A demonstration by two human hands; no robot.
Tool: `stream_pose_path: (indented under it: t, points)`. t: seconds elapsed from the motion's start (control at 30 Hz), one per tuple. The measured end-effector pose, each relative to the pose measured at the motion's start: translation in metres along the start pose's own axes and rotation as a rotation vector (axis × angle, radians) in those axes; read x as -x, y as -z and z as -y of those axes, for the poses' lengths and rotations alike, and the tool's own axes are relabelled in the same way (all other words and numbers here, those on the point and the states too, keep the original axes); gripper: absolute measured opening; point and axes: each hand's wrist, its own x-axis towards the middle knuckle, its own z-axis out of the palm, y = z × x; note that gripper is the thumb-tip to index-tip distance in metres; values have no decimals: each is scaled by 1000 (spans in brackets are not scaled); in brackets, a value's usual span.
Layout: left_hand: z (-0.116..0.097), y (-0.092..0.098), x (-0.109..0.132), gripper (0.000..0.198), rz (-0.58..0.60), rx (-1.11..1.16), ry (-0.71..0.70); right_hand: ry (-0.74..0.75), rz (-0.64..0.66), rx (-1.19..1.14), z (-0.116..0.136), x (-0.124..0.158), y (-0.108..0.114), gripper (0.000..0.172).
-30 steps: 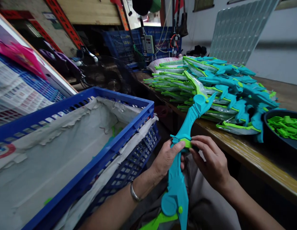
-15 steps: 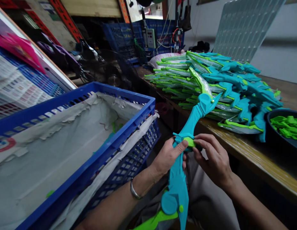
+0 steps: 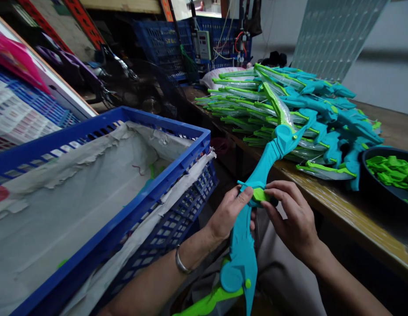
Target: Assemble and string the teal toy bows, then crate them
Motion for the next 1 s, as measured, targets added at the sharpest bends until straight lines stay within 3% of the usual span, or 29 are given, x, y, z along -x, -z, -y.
stream_pose_path:
  t: [0.27,0.47,0.8,1.0]
  points:
    - [3,-1,-2,65,-41,61,41,-90,-6,-93,1,2,0,16]
    - [1,-3,6,60,-56,-50,-38,-177,79,-183,2,-5,7,7]
    - [-3,-8,9,53,-112,-78,-111,-110,-32,-11,8,6,-1,17]
    - [-6,-12,13,49,-108,-110,-148,-32,-9,50,9,6,1,21]
